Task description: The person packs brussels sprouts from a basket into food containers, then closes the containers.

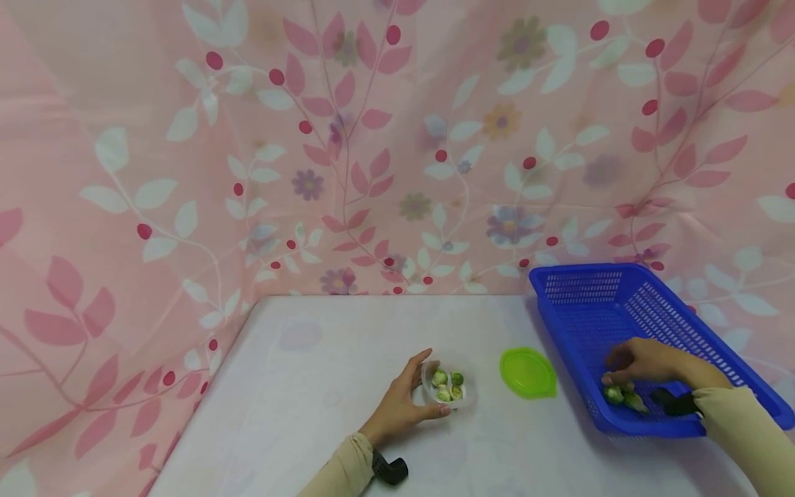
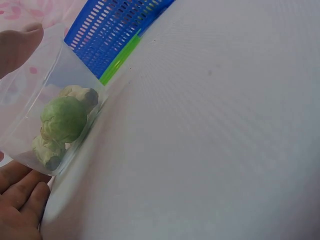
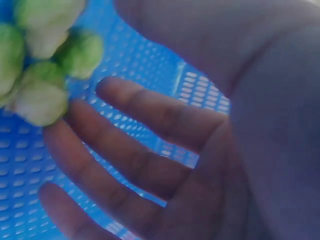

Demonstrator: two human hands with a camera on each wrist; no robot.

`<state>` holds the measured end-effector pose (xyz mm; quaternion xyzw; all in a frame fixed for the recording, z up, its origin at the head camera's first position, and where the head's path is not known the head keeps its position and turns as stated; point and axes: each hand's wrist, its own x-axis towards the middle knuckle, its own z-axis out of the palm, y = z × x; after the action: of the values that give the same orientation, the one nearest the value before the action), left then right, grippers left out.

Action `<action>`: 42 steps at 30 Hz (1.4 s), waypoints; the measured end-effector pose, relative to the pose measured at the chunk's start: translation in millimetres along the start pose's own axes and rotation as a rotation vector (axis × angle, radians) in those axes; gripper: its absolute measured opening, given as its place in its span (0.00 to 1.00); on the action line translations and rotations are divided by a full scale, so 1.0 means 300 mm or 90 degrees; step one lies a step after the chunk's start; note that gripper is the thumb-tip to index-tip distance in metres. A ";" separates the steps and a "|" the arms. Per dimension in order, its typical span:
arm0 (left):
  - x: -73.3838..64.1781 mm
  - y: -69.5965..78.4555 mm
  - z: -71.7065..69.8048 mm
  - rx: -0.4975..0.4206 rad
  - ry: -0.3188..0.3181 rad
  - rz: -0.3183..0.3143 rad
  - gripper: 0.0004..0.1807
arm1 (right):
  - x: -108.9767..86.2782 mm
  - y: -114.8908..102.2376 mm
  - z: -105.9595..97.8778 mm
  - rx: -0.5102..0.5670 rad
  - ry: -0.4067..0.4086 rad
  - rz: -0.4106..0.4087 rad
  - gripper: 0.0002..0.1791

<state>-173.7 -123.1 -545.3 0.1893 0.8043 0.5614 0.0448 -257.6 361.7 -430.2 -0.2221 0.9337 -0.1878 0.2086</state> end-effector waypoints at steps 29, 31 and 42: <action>-0.002 0.013 -0.004 0.005 0.000 -0.008 0.57 | 0.009 0.066 0.010 0.031 -0.039 -0.032 0.14; -0.002 0.014 -0.005 0.005 0.000 -0.009 0.57 | 0.010 0.065 0.013 0.036 -0.042 -0.040 0.12; -0.009 0.023 -0.007 0.013 0.000 -0.012 0.59 | 0.008 0.056 0.019 0.027 0.000 -0.036 0.08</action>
<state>-170.0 -124.0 -538.6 0.1818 0.8118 0.5528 0.0483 -262.5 372.9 -443.3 -0.2444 0.9229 -0.2132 0.2077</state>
